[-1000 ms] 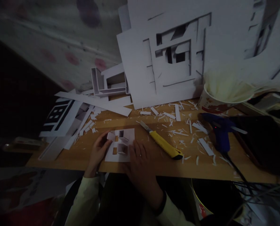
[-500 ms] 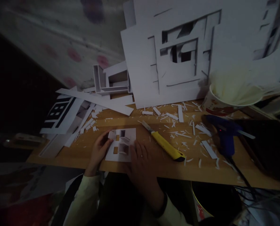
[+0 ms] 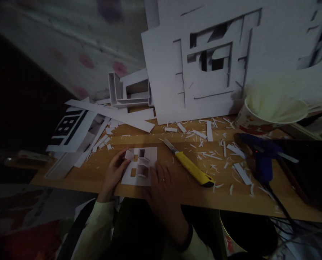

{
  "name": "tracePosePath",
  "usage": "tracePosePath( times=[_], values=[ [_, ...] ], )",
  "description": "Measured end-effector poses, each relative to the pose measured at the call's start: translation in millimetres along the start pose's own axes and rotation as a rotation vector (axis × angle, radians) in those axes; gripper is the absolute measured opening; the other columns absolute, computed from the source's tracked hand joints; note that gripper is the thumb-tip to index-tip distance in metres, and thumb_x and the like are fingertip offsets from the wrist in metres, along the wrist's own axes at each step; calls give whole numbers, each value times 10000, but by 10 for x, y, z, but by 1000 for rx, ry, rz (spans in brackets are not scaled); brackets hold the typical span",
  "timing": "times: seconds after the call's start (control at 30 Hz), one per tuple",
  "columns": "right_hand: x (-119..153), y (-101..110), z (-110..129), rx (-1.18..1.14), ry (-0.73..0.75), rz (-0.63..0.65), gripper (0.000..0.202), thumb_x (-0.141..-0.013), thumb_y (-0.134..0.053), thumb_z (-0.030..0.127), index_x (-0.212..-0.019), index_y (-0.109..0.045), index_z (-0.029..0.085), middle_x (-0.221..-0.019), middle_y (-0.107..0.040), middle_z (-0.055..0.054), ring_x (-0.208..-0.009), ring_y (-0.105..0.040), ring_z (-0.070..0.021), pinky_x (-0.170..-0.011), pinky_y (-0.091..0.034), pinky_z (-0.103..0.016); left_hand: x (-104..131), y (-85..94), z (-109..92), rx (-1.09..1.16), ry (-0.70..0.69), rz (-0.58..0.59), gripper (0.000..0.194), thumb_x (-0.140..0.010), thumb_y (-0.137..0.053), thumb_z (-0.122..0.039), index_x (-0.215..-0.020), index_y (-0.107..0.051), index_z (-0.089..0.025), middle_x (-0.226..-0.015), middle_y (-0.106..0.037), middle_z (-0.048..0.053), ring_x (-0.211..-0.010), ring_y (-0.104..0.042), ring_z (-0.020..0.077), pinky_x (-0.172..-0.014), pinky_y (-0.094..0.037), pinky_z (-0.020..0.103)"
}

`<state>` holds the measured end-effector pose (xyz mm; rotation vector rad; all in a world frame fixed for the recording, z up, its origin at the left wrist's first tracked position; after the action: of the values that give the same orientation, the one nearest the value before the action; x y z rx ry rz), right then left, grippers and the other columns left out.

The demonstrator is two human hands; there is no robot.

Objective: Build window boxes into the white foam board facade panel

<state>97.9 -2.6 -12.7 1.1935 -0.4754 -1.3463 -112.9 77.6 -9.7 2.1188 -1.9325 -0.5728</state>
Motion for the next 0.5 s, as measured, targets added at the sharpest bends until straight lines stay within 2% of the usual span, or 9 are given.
tracePosePath(
  times=[0.5],
  values=[
    [7,-11,-5,26,20,-4,597,-896,-643,383,-1372,-490,58,-1428,-525,-249,-1297,-487,-402,-1061,-432,-561,7,-6,3,11,-32,30,387,-874,-666,-310,-1258,-661,-259,-1261,-669,68,-1094,-621,202,-988,-470,346]
  ],
)
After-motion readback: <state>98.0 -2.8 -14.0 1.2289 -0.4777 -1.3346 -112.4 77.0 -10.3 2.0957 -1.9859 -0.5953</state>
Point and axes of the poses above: each hand's wrist, its own x-axis away from the middle knuckle, its own y-axis out of the back of the hand, z = x × y, the point moved 2 cm from there along -x, towards the middle knuckle
